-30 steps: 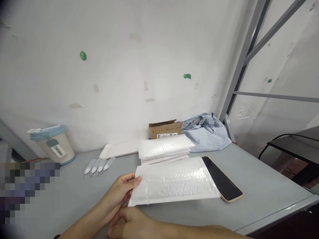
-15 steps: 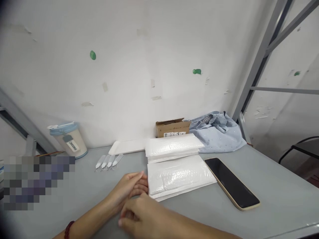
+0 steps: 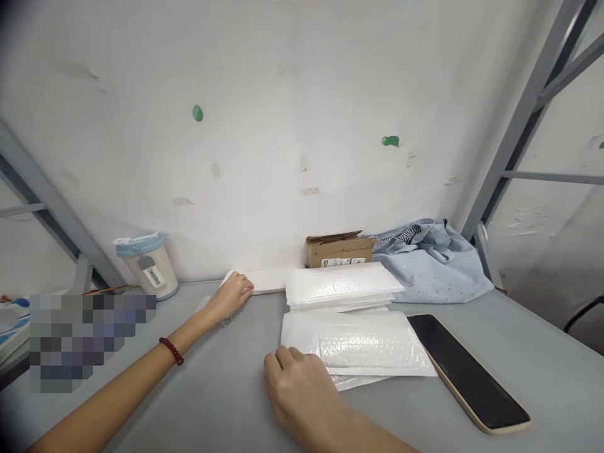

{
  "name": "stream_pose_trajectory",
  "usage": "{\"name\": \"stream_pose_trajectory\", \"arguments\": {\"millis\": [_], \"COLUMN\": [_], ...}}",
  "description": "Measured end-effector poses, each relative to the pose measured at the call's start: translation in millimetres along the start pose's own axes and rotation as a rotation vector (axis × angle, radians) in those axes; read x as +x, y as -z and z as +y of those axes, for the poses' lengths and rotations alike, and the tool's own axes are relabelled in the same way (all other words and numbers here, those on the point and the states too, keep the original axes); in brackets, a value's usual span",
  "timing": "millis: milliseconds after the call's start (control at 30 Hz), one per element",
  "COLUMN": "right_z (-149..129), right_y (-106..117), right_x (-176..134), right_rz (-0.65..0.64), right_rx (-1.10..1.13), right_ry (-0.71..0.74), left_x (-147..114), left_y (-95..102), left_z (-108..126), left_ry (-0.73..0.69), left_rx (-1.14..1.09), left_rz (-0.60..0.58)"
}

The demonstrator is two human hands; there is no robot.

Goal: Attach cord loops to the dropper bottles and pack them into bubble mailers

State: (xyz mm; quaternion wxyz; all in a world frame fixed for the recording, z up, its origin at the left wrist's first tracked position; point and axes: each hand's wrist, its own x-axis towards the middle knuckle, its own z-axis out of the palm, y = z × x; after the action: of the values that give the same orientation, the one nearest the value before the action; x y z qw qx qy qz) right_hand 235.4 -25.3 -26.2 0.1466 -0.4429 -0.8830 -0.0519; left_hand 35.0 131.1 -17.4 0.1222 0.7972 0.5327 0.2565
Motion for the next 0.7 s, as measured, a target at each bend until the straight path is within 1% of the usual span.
{"name": "stream_pose_trajectory", "arguments": {"millis": [67,167,233,300,367,400,467,533,700], "right_z": [3.7,10.9,16.1,21.9,28.3,31.5,36.4,37.7,25.2], "right_y": [-0.1,1.5,3.0,3.2,0.5,-2.0,-8.8,-16.6,-29.3], "right_x": [0.6,0.7,-0.3,-2.3,-4.4,-5.2,-5.6,-4.6,-2.4], "right_rz": [0.006,0.008,0.000,0.005,0.041,0.066,0.113,0.157,0.253], "right_rx": [-0.082,-0.154,-0.179,-0.224,-0.308,-0.357,-0.442,-0.500,-0.538], "right_ry": [0.003,-0.013,-0.025,-0.030,-0.048,-0.062,-0.090,-0.107,-0.144], "left_x": [-5.6,-23.2,-37.1,-48.8,-55.8,-57.6,-58.3,-57.4,-56.4], "left_y": [-0.6,-1.5,-4.1,-8.9,-15.1,-18.2,-22.8,-24.6,-25.2], "left_z": [8.2,30.7,49.5,66.8,79.7,84.4,91.2,96.4,107.0], "left_ry": [0.024,0.094,0.135,0.170,0.220,0.247,0.298,0.337,0.454], "left_rx": [-0.007,-0.061,-0.146,-0.269,-0.397,-0.453,-0.542,-0.604,-0.857], "left_rz": [0.012,0.000,-0.087,-0.227,-0.354,-0.396,-0.430,-0.432,-0.525]}}
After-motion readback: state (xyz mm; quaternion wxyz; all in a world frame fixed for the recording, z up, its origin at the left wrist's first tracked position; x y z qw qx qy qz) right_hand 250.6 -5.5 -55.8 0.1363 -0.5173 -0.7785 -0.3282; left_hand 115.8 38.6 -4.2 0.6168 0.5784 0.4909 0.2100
